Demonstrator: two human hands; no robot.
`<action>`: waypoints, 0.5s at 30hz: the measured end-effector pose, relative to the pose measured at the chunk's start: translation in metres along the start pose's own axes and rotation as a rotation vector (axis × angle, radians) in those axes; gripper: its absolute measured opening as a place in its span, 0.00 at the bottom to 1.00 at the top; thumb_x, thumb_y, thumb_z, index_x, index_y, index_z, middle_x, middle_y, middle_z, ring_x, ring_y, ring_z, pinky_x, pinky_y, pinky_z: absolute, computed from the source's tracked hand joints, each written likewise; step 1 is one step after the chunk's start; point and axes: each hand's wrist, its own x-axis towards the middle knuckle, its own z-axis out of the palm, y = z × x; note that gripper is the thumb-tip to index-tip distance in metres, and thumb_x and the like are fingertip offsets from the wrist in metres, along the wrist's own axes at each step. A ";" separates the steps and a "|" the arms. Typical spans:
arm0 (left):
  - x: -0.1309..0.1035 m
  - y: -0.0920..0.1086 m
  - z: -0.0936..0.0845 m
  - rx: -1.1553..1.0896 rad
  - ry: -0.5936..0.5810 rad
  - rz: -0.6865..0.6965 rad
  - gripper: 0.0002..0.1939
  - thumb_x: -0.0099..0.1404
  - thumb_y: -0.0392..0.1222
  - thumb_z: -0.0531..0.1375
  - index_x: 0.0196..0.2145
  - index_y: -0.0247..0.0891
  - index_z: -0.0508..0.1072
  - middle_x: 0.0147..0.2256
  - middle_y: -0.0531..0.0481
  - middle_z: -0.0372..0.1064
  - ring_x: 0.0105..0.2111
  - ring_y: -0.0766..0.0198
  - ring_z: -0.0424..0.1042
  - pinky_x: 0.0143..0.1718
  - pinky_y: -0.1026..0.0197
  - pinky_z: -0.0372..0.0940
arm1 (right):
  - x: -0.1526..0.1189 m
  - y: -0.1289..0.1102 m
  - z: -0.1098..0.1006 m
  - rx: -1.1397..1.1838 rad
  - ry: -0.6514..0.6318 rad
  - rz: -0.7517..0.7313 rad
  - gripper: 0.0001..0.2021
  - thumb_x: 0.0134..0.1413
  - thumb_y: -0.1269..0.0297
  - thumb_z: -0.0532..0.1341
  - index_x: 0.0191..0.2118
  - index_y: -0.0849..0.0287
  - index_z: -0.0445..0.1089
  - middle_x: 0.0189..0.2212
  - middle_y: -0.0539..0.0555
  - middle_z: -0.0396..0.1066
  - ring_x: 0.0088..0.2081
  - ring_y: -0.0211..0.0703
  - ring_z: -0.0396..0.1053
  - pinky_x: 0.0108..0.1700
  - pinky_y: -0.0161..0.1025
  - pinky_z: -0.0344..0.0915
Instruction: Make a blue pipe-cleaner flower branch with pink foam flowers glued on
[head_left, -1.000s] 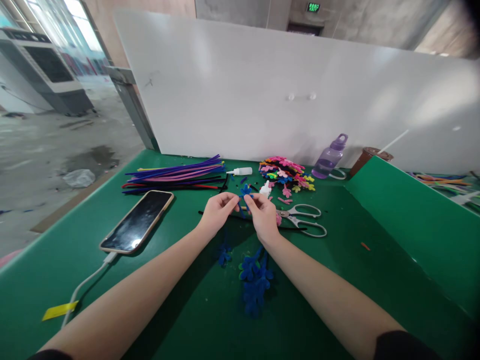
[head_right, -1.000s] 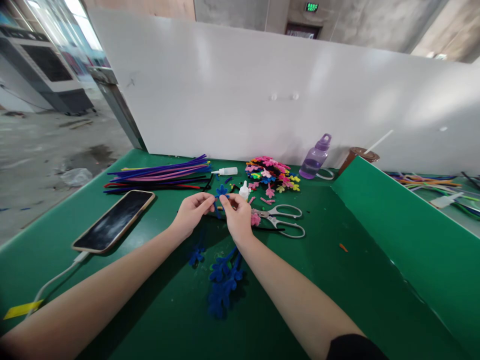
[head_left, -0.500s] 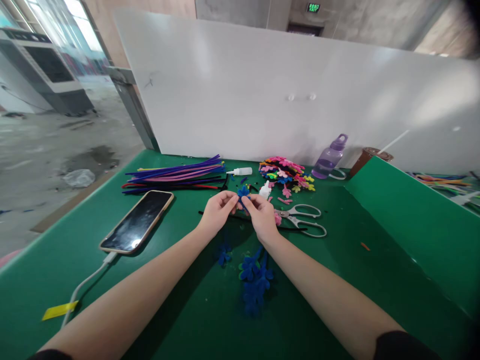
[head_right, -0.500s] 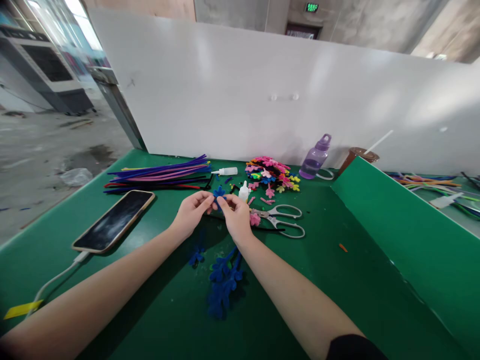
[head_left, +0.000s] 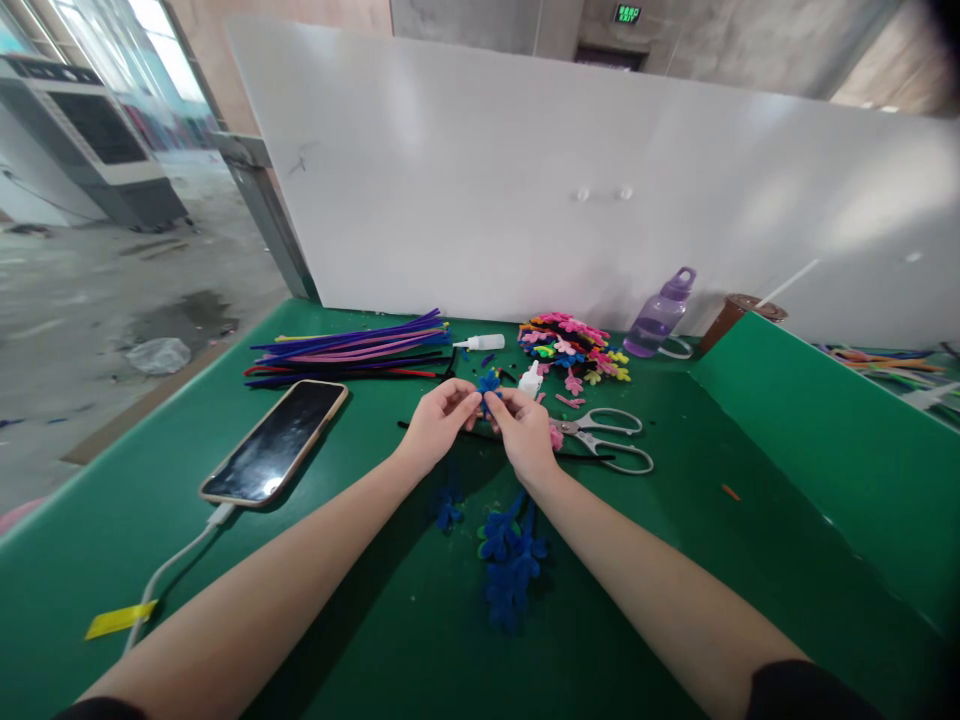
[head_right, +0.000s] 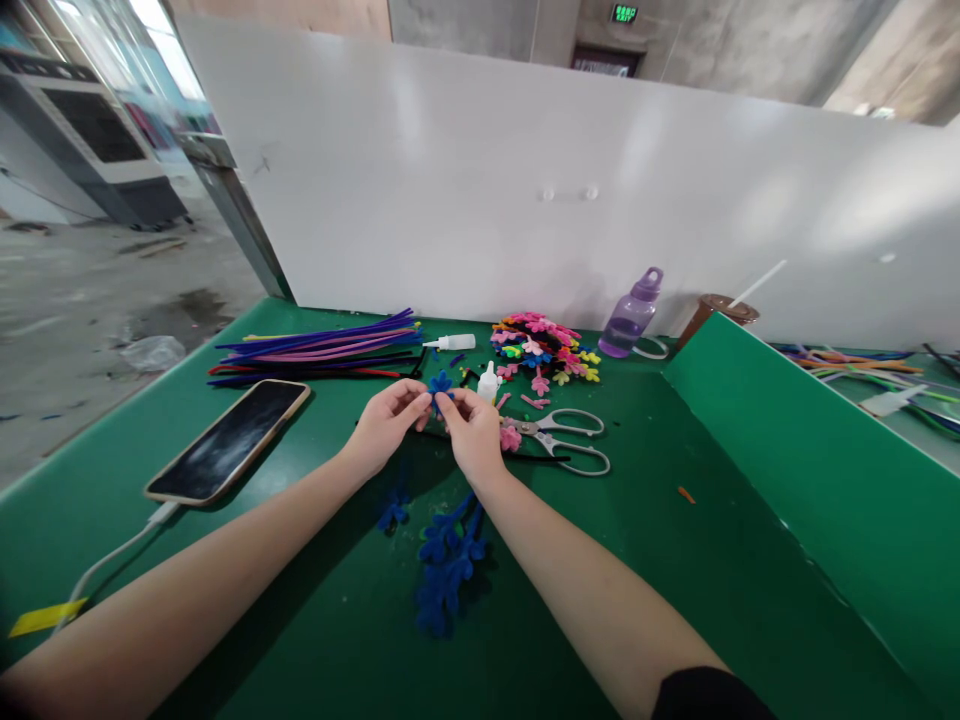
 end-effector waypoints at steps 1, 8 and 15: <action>0.000 0.000 0.000 0.004 0.007 0.002 0.10 0.59 0.45 0.58 0.35 0.37 0.66 0.23 0.57 0.63 0.20 0.72 0.61 0.26 0.67 0.59 | 0.000 0.000 0.000 0.009 0.004 0.008 0.11 0.46 0.56 0.62 0.31 0.59 0.70 0.18 0.46 0.64 0.19 0.32 0.56 0.21 0.32 0.53; 0.001 0.002 -0.003 0.046 -0.005 -0.022 0.13 0.57 0.46 0.60 0.37 0.35 0.69 0.24 0.54 0.65 0.25 0.67 0.66 0.32 0.63 0.64 | 0.001 -0.002 0.001 0.067 0.015 0.072 0.13 0.44 0.53 0.63 0.29 0.60 0.70 0.16 0.46 0.62 0.16 0.31 0.54 0.19 0.32 0.49; 0.002 0.003 -0.004 0.028 -0.027 -0.020 0.10 0.57 0.44 0.60 0.34 0.35 0.68 0.24 0.55 0.65 0.25 0.69 0.64 0.31 0.66 0.61 | 0.000 -0.003 0.002 0.084 -0.012 0.082 0.13 0.45 0.54 0.63 0.28 0.60 0.70 0.16 0.45 0.62 0.15 0.30 0.53 0.18 0.32 0.48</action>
